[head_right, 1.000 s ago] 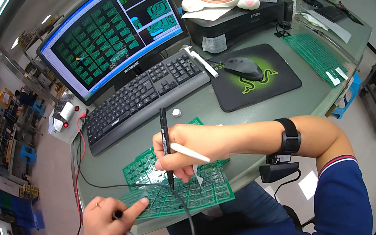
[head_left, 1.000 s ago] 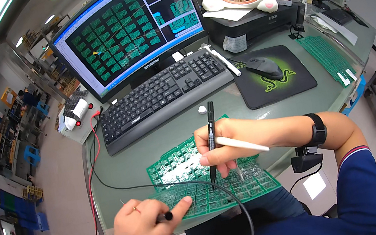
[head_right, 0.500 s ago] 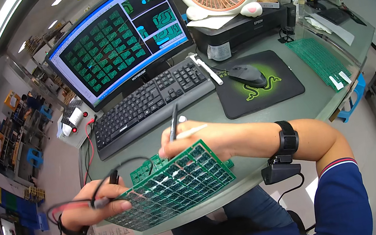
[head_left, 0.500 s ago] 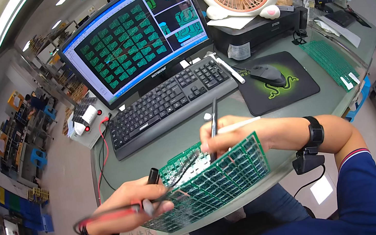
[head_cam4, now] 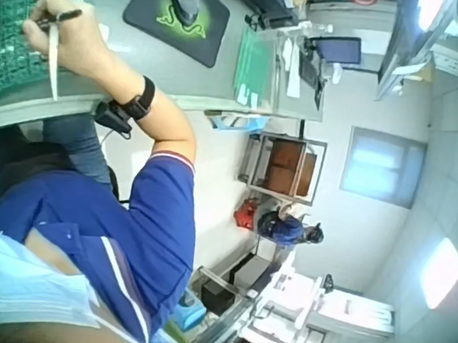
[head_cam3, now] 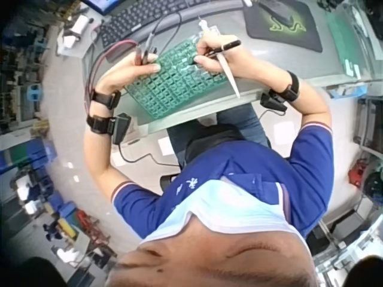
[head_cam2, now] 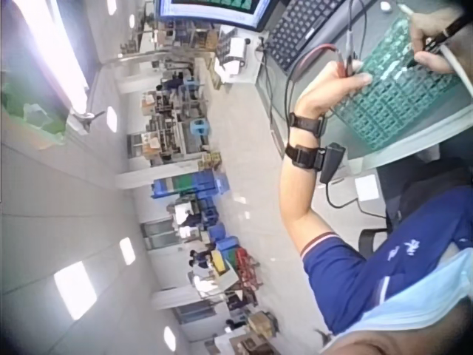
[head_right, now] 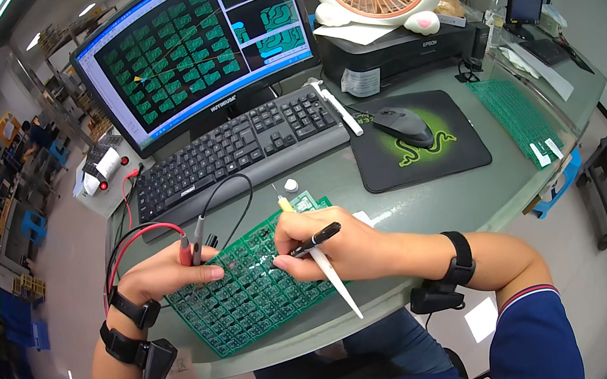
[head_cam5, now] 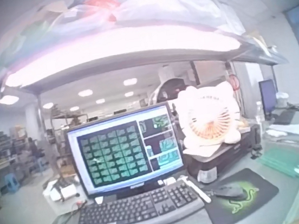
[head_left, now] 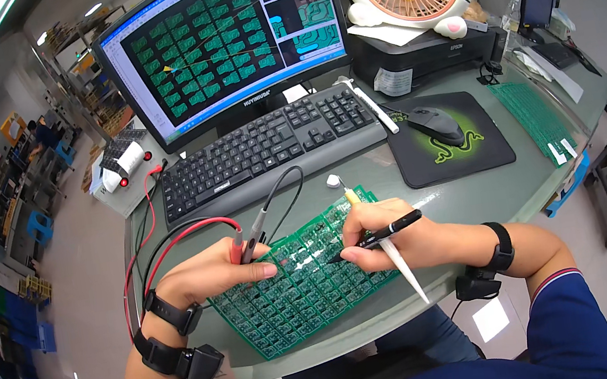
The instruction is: Inspecting and marking components on a printed circuit board using multimeter probes and a marker.
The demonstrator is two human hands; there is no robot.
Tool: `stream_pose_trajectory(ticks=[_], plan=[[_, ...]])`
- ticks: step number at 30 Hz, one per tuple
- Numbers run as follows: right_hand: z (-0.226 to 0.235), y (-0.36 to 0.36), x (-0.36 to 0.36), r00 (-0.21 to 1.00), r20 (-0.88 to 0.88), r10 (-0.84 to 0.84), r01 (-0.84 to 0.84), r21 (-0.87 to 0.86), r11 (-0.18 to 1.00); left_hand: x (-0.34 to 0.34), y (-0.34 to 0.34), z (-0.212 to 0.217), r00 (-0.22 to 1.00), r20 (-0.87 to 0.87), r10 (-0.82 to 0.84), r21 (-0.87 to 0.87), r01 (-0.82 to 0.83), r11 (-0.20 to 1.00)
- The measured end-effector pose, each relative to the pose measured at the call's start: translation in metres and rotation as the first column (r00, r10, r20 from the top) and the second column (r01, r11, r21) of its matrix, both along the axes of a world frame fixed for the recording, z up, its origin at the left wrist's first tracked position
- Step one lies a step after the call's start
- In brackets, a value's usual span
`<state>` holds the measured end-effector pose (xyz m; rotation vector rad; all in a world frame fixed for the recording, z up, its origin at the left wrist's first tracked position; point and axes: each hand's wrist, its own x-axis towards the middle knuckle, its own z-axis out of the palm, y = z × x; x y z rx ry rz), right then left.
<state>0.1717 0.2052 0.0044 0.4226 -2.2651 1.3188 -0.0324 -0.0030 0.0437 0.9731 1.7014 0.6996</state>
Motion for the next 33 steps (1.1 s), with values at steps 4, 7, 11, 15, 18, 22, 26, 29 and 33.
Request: stream_pose_trajectory(ticks=[4,7,11,15,18,22,26,29,33], plan=[[-0.007,-0.001,-0.003,1.0,0.004,-0.007,0.007,0.12,0.993,-0.004,0.0,-0.011,0.999,0.046,-0.003,-0.021,0.004,1.0],[-0.01,-0.001,-0.004,1.0,-0.014,-0.013,0.015,0.177,0.984,-0.008,0.0,-0.017,0.999,0.035,-0.015,-0.025,0.016,1.0],[-0.009,-0.001,-0.003,1.0,-0.012,-0.026,0.028,0.188,0.982,-0.004,0.003,-0.012,1.0,0.029,-0.012,-0.025,0.013,1.0],[-0.009,-0.002,-0.002,0.999,0.034,-0.024,0.021,0.089,0.996,-0.004,-0.001,-0.013,1.0,0.004,-0.001,-0.037,0.001,0.999],[-0.009,-0.002,-0.003,0.999,-0.009,-0.035,0.036,0.217,0.975,-0.002,0.001,-0.01,1.0,0.017,-0.008,-0.032,0.009,0.999],[-0.006,-0.002,-0.002,1.0,-0.008,-0.017,0.018,0.193,0.981,-0.002,0.001,-0.01,1.0,0.016,-0.003,-0.034,0.003,0.999],[-0.009,-0.002,-0.003,1.0,-0.003,-0.015,0.016,0.199,0.98,0.002,0.003,-0.007,0.999,0.036,0.007,-0.011,-0.007,1.0],[-0.008,-0.002,-0.004,1.0,0.002,-0.024,0.024,0.167,0.986,-0.002,0.0,-0.011,0.999,-0.035,0.0,-0.033,-0.001,0.999],[-0.008,-0.003,-0.003,0.999,0.025,-0.027,0.022,0.17,0.985,-0.006,-0.001,-0.017,1.0,-0.012,-0.003,-0.018,0.003,1.0]])
